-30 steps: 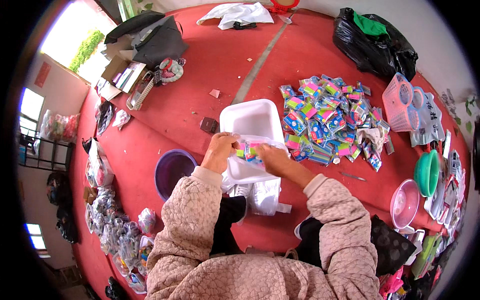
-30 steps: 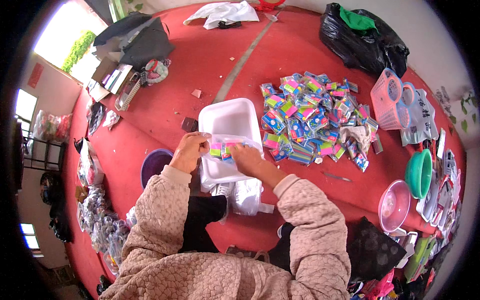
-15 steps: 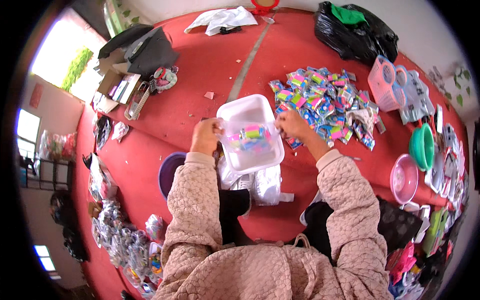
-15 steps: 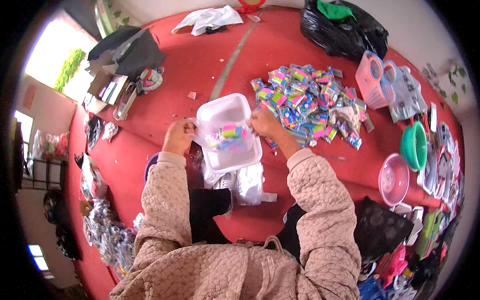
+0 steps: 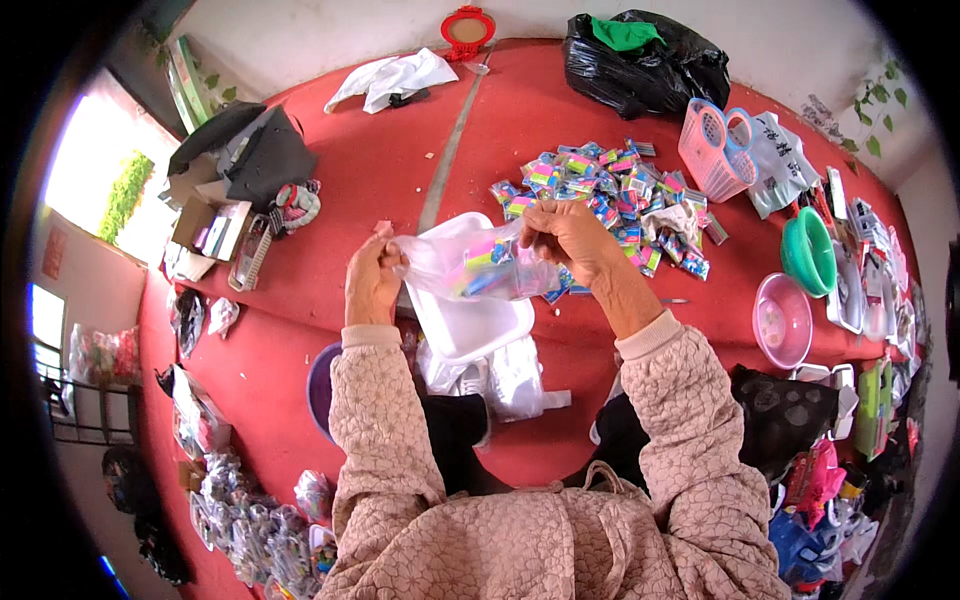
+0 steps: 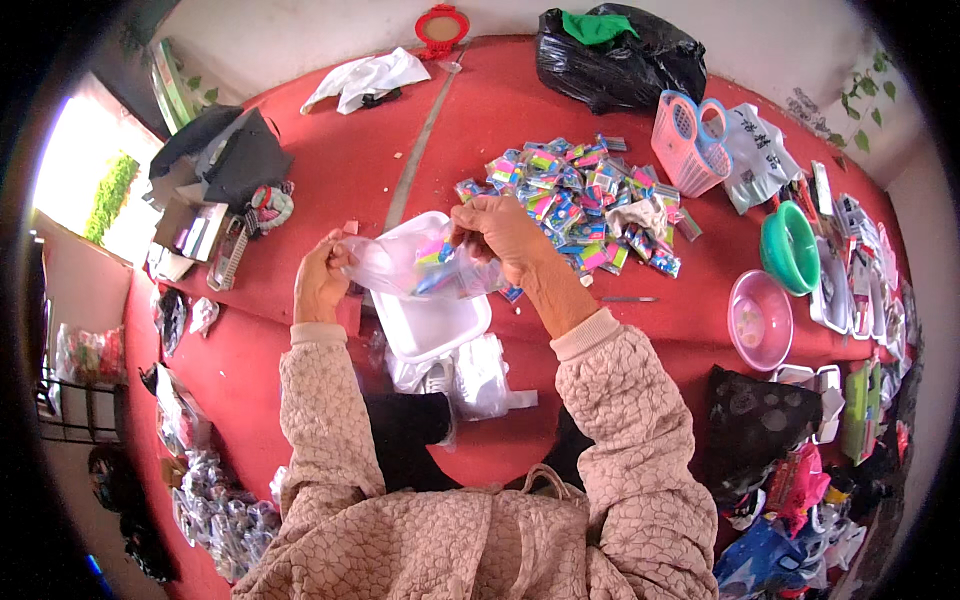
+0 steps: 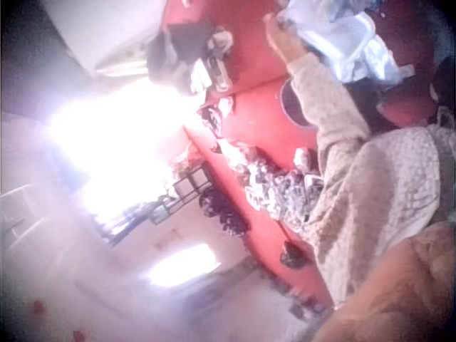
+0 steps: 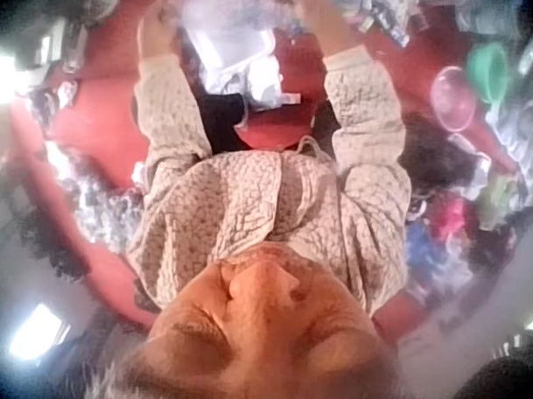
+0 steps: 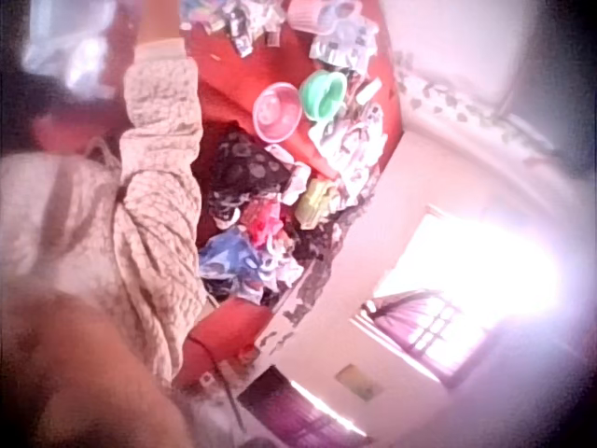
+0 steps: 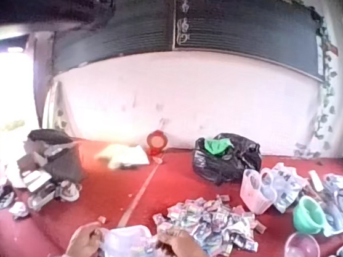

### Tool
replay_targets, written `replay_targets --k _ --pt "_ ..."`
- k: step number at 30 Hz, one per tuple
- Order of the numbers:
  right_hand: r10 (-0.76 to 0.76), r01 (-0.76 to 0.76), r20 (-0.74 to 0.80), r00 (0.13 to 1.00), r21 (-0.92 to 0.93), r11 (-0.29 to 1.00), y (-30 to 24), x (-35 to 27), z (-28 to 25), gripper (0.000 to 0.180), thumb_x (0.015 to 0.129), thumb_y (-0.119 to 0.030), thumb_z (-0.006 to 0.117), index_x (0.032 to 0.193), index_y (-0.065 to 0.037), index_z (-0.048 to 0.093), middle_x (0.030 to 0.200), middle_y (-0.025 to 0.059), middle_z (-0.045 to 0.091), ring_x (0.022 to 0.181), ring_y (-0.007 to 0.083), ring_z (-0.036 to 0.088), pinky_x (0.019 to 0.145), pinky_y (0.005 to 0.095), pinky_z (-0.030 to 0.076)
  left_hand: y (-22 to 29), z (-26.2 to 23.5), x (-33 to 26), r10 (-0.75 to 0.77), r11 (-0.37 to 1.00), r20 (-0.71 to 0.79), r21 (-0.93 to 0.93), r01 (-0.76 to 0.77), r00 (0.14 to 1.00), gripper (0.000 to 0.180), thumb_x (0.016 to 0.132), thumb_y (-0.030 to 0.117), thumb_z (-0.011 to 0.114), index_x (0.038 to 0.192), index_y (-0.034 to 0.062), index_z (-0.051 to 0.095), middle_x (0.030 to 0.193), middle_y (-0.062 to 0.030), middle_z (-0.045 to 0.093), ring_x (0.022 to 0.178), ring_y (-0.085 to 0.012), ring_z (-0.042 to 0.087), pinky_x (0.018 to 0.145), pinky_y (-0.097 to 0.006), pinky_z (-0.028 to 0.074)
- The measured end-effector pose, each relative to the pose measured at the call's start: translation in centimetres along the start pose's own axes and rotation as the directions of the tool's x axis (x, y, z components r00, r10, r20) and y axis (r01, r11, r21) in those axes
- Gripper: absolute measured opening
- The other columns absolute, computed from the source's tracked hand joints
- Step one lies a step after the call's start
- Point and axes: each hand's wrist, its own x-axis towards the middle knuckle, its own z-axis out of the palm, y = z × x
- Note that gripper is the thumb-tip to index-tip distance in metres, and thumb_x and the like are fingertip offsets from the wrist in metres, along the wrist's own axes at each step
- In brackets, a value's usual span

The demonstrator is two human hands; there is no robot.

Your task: The person sits on the floor and packs small, colorful rectangular items into clear plastic bags. They pick up the items from a large pile, place them into the bags, and then put the filled bags into a white plastic container.

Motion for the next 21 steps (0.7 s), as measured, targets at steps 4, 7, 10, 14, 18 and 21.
replay_targets --k 4,7,10,14,18,21 --pt "-0.042 0.026 -0.146 0.988 -0.111 0.993 -1.1 -2.4 -2.7 0.019 0.081 -0.019 0.055 0.068 -0.005 0.055 0.062 0.0015 0.054 0.042 0.0046 0.04 0.036 0.0155 0.03 -1.3 4.2 -1.6 -0.011 1.0 0.171 0.029 0.006 0.985 0.014 0.083 0.005 0.045 0.095 0.0014 0.051 0.065 -0.0008 0.047 0.05 -0.007 0.04 0.062 -0.025 0.043" --pt "-0.044 0.062 -0.328 0.944 0.046 0.997 -0.4 -4.2 -5.7 0.017 0.078 -0.015 0.054 0.064 -0.005 0.054 0.058 0.0015 0.052 0.041 0.0048 0.039 0.033 0.0172 0.024 -2.2 9.3 -4.7 -0.009 0.992 0.471 0.114 -0.05 0.882 0.019 0.083 0.005 0.044 0.099 -0.0004 0.051 0.072 -0.0028 0.051 0.057 -0.0077 0.045 0.065 -0.024 0.042" --pt "-0.101 -0.028 -0.32 0.942 -0.375 0.927 0.1 -5.9 -5.5 0.015 0.073 -0.013 0.058 0.066 0.0 0.059 0.061 0.0051 0.057 0.045 0.0105 0.048 0.04 0.0228 0.036 -4.1 12.8 -6.8 -0.119 0.959 0.615 0.274 -0.07 0.779 0.024 0.083 0.006 0.043 0.103 -0.0017 0.051 0.08 -0.0052 0.054 0.066 -0.009 0.048 0.067 -0.024 0.042" --pt "-0.288 0.076 -0.2 0.937 -0.684 0.725 2.0 -6.6 -4.9 0.016 0.07 -0.013 0.058 0.073 0.002 0.063 0.065 0.0134 0.06 0.056 0.0194 0.057 0.053 0.0311 0.044 -7.3 14.6 -7.1 -0.129 0.849 0.681 0.451 -0.274 0.721 0.032 0.082 0.006 0.043 0.113 -0.0021 0.048 0.091 -0.0082 0.056 0.072 -0.0102 0.051 0.07 -0.023 0.042" --pt "-0.506 0.218 -0.215 0.835 -0.715 0.664 4.0 -6.1 -5.7 0.016 0.067 -0.012 0.058 0.075 0.0 0.062 0.072 0.0185 0.06 0.065 0.0291 0.06 0.058 0.0365 0.045 -11.5 15.4 -8.5 -0.163 0.566 0.743 0.609 -0.556 0.649 0.042 0.076 -0.009 0.041 0.117 -0.0008 0.045 0.094 -0.0085 0.058 0.08 -0.0127 0.053 0.07 -0.026 0.044" --pt "-0.647 0.236 -0.212 0.732 -0.812 0.533 4.1 -6.3 -3.9 0.013 0.066 -0.012 0.058 0.072 -0.001 0.061 0.071 0.0179 0.06 0.066 0.0309 0.059 0.059 0.0373 0.045 -12.8 15.2 -8.3 -0.12 0.696 0.779 0.508 -0.507 0.616 0.054 0.073 -0.019 0.039 0.123 0.0016 0.04 0.1 -0.0074 0.056 0.091 -0.0153 0.053 0.078 -0.027 0.045"
